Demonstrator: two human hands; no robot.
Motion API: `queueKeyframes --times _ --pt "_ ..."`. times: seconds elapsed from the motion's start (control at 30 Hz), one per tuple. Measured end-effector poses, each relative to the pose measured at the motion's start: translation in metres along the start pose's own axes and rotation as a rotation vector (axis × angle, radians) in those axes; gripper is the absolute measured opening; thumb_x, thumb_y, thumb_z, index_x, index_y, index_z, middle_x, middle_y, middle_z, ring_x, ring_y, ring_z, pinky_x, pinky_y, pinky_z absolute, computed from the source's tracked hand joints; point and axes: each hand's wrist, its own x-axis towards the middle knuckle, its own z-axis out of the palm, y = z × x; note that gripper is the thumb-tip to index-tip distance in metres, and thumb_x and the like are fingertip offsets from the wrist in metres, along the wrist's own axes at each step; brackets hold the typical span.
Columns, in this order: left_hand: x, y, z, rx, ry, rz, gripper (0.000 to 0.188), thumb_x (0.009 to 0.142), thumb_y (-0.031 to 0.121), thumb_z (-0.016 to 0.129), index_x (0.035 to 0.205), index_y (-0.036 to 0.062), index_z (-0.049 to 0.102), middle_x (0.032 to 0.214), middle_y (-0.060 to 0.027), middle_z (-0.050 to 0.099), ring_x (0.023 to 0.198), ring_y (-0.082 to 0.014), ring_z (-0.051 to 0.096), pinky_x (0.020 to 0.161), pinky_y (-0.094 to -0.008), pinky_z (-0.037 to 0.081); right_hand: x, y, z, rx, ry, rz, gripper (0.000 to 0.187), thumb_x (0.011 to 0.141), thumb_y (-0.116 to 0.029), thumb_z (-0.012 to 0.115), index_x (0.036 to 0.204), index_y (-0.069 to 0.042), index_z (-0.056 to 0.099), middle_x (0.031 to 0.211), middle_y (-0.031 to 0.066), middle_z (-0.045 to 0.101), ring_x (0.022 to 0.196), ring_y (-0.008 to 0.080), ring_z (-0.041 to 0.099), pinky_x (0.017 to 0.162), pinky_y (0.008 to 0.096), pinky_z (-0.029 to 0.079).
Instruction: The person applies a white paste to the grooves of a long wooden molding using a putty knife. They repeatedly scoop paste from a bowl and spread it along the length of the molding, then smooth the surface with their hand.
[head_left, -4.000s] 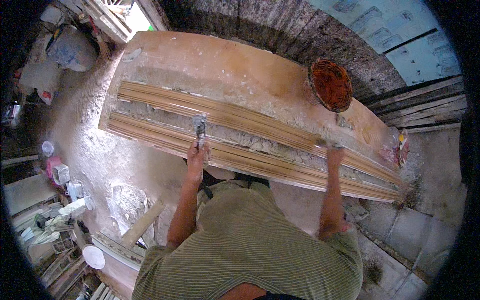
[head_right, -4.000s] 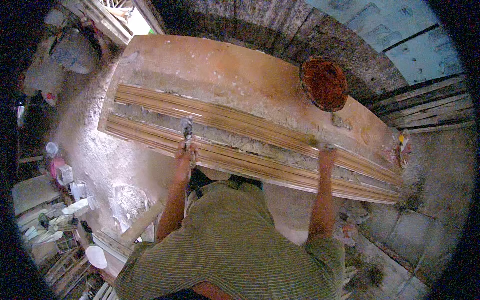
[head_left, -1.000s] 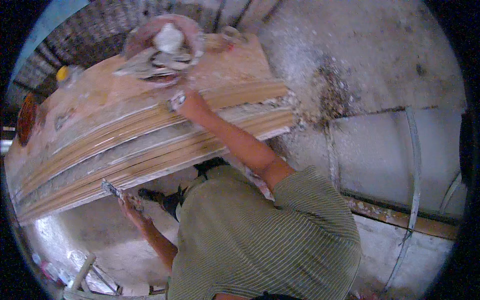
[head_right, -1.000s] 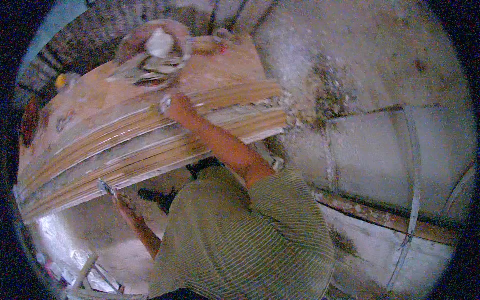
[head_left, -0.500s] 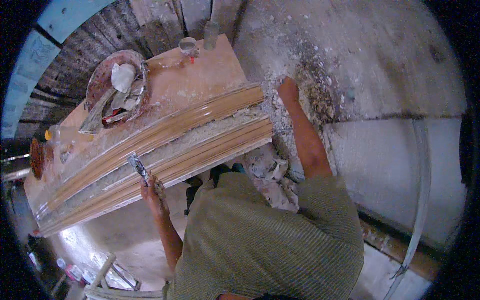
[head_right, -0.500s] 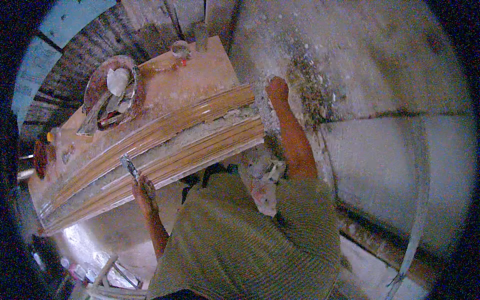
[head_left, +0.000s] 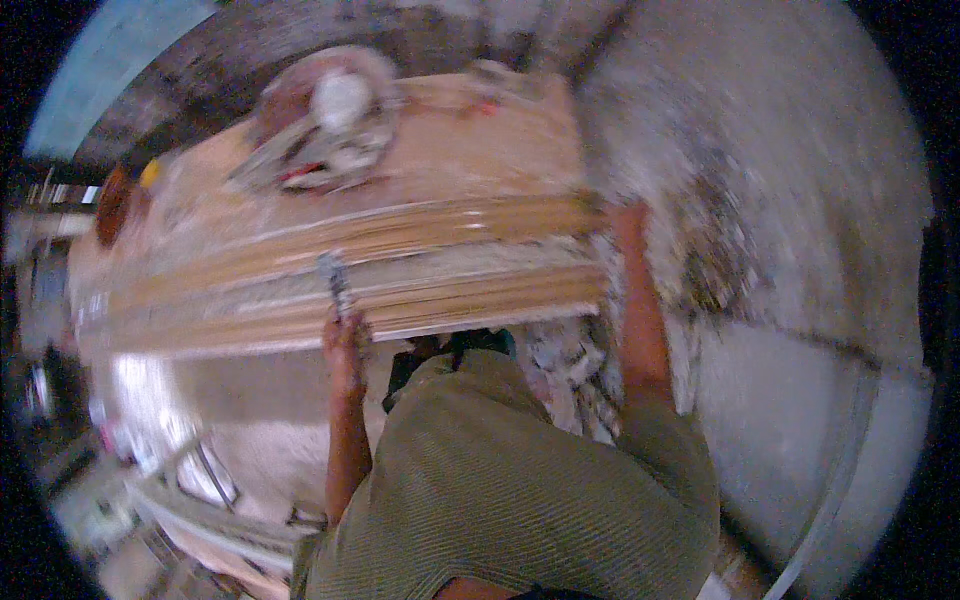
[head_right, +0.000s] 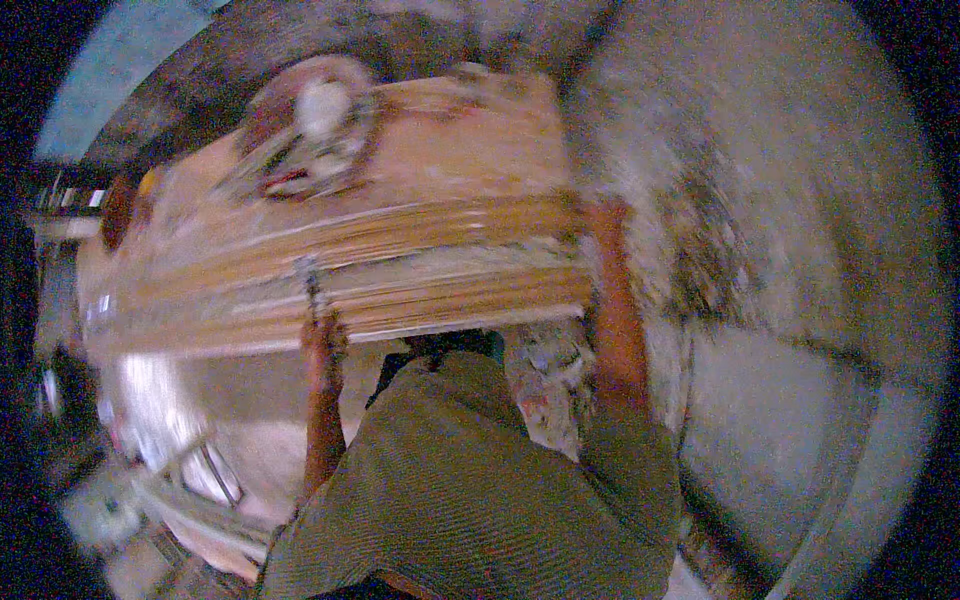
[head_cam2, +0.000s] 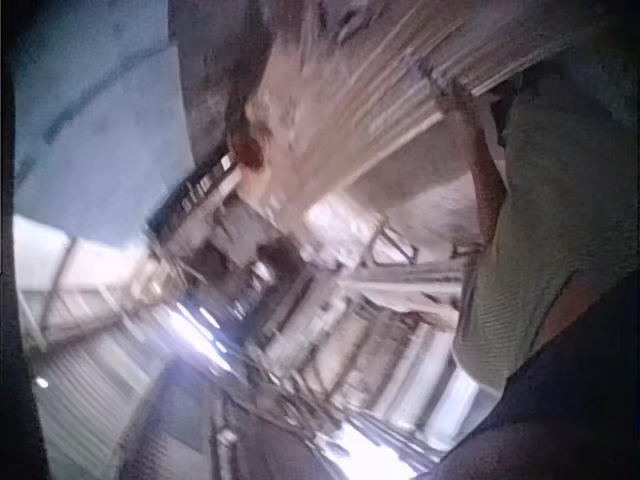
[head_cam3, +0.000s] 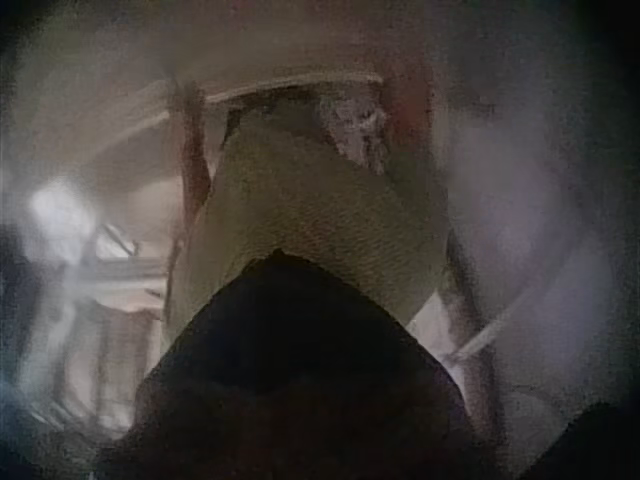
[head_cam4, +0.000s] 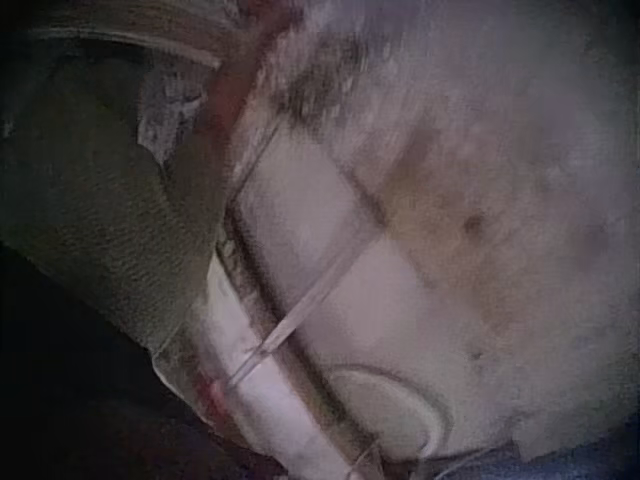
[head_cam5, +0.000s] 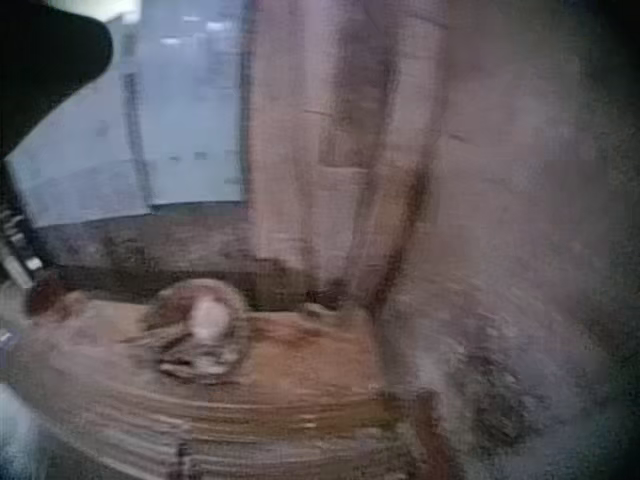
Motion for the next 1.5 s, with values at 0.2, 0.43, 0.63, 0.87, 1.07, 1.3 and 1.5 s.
queueKeyframes --times 0.2,0.43,0.63,0.87,1.07,1.3,1.5 --pt "-0.001 -0.01 -0.085 -0.336 0.051 0.086 0.021 0.094 0.025 0.061 0.108 0.0093 0.056 0.078 0.003 0.054 0.063 -0.0069 0.049 0.054 -0.0227 0.041 0.018 0.052 -0.006 -0.828 0.078 -0.565 0.05 0.082 -0.037 0.069 0.115 0.001 0.061 0.098 0.0156 0.068 0.101 0.03 0.061 0.09 0.0474 0.048" --pt "0.028 -0.027 -0.21 -0.485 0.193 0.024 0.023 0.096 0.023 0.059 0.111 0.0067 0.057 0.075 0.0014 0.055 0.057 -0.0068 0.049 0.049 -0.023 0.039 -0.091 -0.2 0.065 -0.052 -0.214 -0.323 0.042 0.079 -0.036 0.071 0.096 0.002 0.068 0.092 0.0166 0.067 0.091 0.0392 0.061 0.085 0.0517 0.047" --pt "0.092 -0.034 -0.372 -0.631 0.237 0.132 0.025 0.095 0.022 0.061 0.114 0.0066 0.057 0.075 0.0019 0.054 0.058 -0.0063 0.05 0.05 -0.0228 0.04 -0.18 -0.393 0.176 0.691 -0.519 -0.135 0.031 0.086 -0.012 0.068 0.112 0.002 0.058 0.095 0.015 0.067 0.076 0.0308 0.069 0.063 0.039 0.059" --pt "0.114 0.014 -0.605 -0.621 0.212 0.211 0.023 0.097 0.019 0.056 0.117 0.0066 0.057 0.081 0.0017 0.056 0.062 -0.0049 0.05 0.054 -0.0208 0.04 -0.318 -0.739 0.295 1.05 -0.889 0.045 0.021 0.088 -0.008 0.066 0.104 0.003 0.06 0.09 0.0158 0.065 0.077 0.0354 0.07 0.065 0.0429 0.062" --pt "0.148 0.054 -0.773 -0.412 0.43 0.222 0.022 0.097 0.021 0.057 0.115 0.0077 0.058 0.081 0.0027 0.057 0.065 -0.0044 0.05 0.056 -0.021 0.04 -0.438 -0.966 0.373 1.116 -1.0 -0.042 0.02 0.089 -0.008 0.065 0.106 0.003 0.06 0.098 0.0174 0.065 0.082 0.0373 0.07 0.068 0.0436 0.061" --pt "0.245 0.05 -0.917 -0.521 0.543 0.175 0.024 0.094 0.023 0.061 0.114 0.0087 0.062 0.082 0.0016 0.06 0.072 -0.009 0.055 0.058 -0.0256 0.043 -0.574 -1.238 0.485 1.133 -1.109 -0.174 0.021 0.089 -0.008 0.066 0.106 0.004 0.06 0.096 0.0157 0.066 0.082 0.0342 0.071 0.068 0.0391 0.061" --pt "0.305 0.134 -1.043 -0.561 0.604 0.064 0.025 0.095 0.023 0.06 0.115 0.0083 0.058 0.082 0.0026 0.058 0.066 -0.0066 0.052 0.057 -0.0238 0.043 -0.695 -1.501 0.635 1.037 -1.144 -0.419 0.015 0.089 -0.01 0.066 0.097 0.002 0.063 0.088 0.0138 0.068 0.081 0.0269 0.072 0.063 0.0327 0.06"
